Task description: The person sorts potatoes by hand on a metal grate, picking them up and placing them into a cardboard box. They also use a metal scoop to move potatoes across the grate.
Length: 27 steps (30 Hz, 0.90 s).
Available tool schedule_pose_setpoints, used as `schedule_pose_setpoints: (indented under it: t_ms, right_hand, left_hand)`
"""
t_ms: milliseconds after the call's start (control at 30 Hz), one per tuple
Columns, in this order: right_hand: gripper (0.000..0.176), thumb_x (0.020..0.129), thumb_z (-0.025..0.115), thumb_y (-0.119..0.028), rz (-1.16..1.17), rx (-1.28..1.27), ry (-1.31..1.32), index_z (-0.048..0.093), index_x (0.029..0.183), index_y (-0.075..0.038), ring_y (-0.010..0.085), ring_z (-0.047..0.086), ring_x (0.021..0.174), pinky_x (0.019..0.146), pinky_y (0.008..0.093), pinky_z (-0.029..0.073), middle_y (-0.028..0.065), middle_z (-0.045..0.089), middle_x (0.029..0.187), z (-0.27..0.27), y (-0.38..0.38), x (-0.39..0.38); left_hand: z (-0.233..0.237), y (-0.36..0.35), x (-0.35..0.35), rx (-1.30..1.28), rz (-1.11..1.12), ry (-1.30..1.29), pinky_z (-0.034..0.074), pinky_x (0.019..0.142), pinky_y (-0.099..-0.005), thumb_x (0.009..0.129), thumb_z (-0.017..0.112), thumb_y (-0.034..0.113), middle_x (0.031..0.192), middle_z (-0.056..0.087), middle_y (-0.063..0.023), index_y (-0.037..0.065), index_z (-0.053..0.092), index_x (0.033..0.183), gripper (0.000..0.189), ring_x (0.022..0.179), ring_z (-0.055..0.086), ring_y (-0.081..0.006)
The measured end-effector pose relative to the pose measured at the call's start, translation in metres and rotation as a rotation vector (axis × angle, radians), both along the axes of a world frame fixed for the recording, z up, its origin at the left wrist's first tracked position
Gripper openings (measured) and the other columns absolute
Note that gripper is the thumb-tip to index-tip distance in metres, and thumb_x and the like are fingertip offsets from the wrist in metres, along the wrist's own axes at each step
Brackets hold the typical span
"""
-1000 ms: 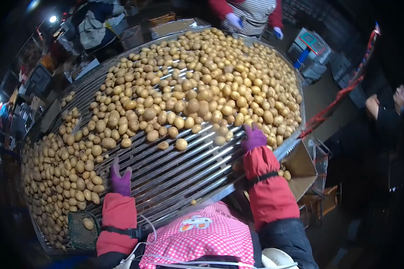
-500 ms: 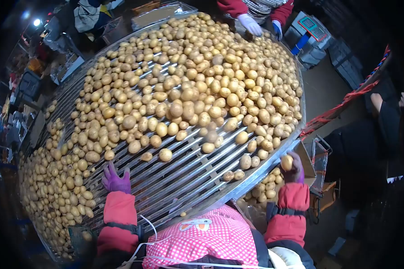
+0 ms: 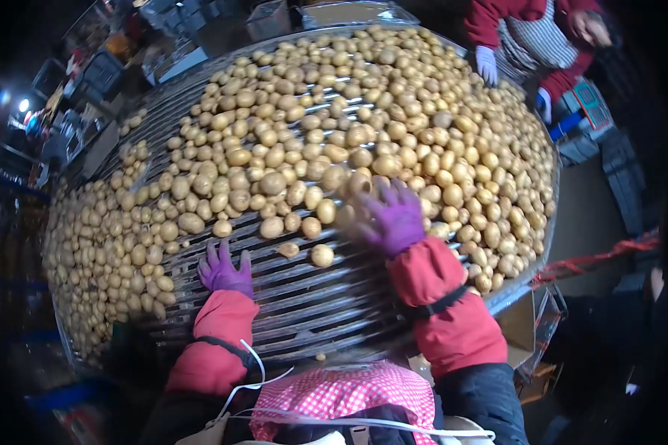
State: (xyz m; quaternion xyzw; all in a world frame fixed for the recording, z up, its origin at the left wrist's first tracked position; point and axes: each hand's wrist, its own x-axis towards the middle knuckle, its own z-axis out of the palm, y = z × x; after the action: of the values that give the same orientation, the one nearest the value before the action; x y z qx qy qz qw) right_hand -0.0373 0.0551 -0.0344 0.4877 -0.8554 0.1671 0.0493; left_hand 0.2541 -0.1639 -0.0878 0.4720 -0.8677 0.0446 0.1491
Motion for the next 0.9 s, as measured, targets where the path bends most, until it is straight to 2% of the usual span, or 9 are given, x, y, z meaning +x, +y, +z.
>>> schedule_pose_setpoints:
  t_ms: [167, 267, 400, 467, 500, 567, 767, 800, 900]
  right_hand:
    - [0.04, 0.068, 0.075, -0.041, 0.001, 0.021, -0.001, 0.066, 0.107, -0.035, 0.035, 0.051, 0.121, 0.095, 0.0532, 0.042, 0.0073, 0.053, 0.134, -0.02, -0.044, -0.044]
    - [0.032, 0.065, 0.074, -0.039, 0.075, -0.043, 0.46, 0.066, 0.095, -0.031, 0.0333, 0.054, 0.116, 0.091, 0.0508, 0.045, 0.006, 0.059, 0.125, -0.037, -0.044, -0.094]
    - [0.046, 0.071, 0.073, -0.027, -0.302, 0.446, 0.1, 0.063, 0.115, -0.033, 0.0316, 0.042, 0.132, 0.107, 0.0485, 0.035, 0.0042, 0.052, 0.136, 0.025, -0.049, -0.125]
    - [0.044, 0.076, 0.07, -0.023, -0.476, 0.408, 0.254, 0.061, 0.12, -0.028, 0.0312, 0.04, 0.134, 0.109, 0.0487, 0.033, 0.0069, 0.052, 0.136, 0.012, -0.067, -0.125]
    - [0.042, 0.079, 0.067, -0.023, -0.486, 0.145, -0.124, 0.06, 0.121, -0.024, 0.032, 0.04, 0.134, 0.11, 0.047, 0.033, 0.0098, 0.051, 0.136, 0.02, -0.095, -0.113]
    - [0.039, 0.082, 0.064, -0.023, -0.341, -0.064, -0.479, 0.06, 0.121, -0.021, 0.0331, 0.042, 0.13, 0.107, 0.0455, 0.035, 0.0129, 0.051, 0.132, 0.025, -0.142, -0.07]
    - [0.031, 0.082, 0.062, -0.024, 0.435, 0.17, -0.258, 0.059, 0.113, -0.021, 0.035, 0.058, 0.103, 0.085, 0.0467, 0.048, 0.0137, 0.057, 0.11, -0.004, -0.189, 0.034]
    - [0.025, 0.078, 0.066, -0.03, 0.424, 0.105, -0.096, 0.063, 0.101, -0.021, 0.0359, 0.057, 0.098, 0.082, 0.0449, 0.049, 0.0135, 0.057, 0.101, -0.042, -0.176, 0.021]
    - [0.034, 0.074, 0.071, -0.031, 0.29, 0.391, -0.047, 0.063, 0.105, -0.017, 0.0351, 0.061, 0.086, 0.074, 0.0447, 0.051, 0.0152, 0.063, 0.101, 0.027, -0.152, 0.009]
  left_hand:
    - [0.004, -0.006, -0.002, 0.012, 0.021, 0.007, 0.029, 0.106, -0.0567, 0.081, 0.067, 0.047, 0.142, 0.046, -0.0141, 0.019, 0.054, 0.132, 0.06, 0.125, 0.041, -0.0432]
    - [0.0, -0.004, 0.002, 0.045, 0.049, -0.01, 0.027, 0.107, -0.0576, 0.081, 0.066, 0.05, 0.142, 0.045, -0.0142, 0.019, 0.053, 0.133, 0.062, 0.126, 0.039, -0.0439]
    - [0.001, -0.01, 0.002, 0.066, 0.071, -0.016, 0.022, 0.11, -0.059, 0.082, 0.063, 0.052, 0.144, 0.044, -0.0144, 0.018, 0.052, 0.135, 0.064, 0.128, 0.037, -0.0448]
    - [0.005, -0.009, 0.003, 0.1, 0.1, -0.014, 0.021, 0.11, -0.0593, 0.082, 0.062, 0.052, 0.144, 0.043, -0.0144, 0.018, 0.052, 0.135, 0.064, 0.129, 0.035, -0.0451]
    - [0.012, -0.006, -0.002, 0.116, 0.083, -0.036, 0.02, 0.111, -0.0593, 0.083, 0.061, 0.053, 0.145, 0.043, -0.0143, 0.018, 0.051, 0.136, 0.064, 0.13, 0.034, -0.045]
    - [0.012, -0.006, -0.002, 0.118, 0.089, -0.036, 0.02, 0.111, -0.0592, 0.083, 0.06, 0.054, 0.145, 0.042, -0.0139, 0.018, 0.051, 0.136, 0.064, 0.13, 0.034, -0.0447]
    - [0.02, -0.006, -0.002, 0.132, 0.082, -0.013, 0.021, 0.11, -0.0591, 0.082, 0.065, 0.048, 0.143, 0.044, -0.0154, 0.016, 0.052, 0.135, 0.063, 0.127, 0.036, -0.0446]
    - [0.021, -0.006, 0.0, 0.139, 0.082, -0.016, 0.021, 0.11, -0.0592, 0.082, 0.065, 0.048, 0.144, 0.043, -0.0155, 0.016, 0.052, 0.135, 0.063, 0.128, 0.036, -0.0447]
    - [0.019, -0.007, -0.001, 0.156, 0.084, -0.003, 0.019, 0.111, -0.0597, 0.082, 0.064, 0.048, 0.145, 0.041, -0.0156, 0.016, 0.052, 0.135, 0.063, 0.13, 0.033, -0.045]
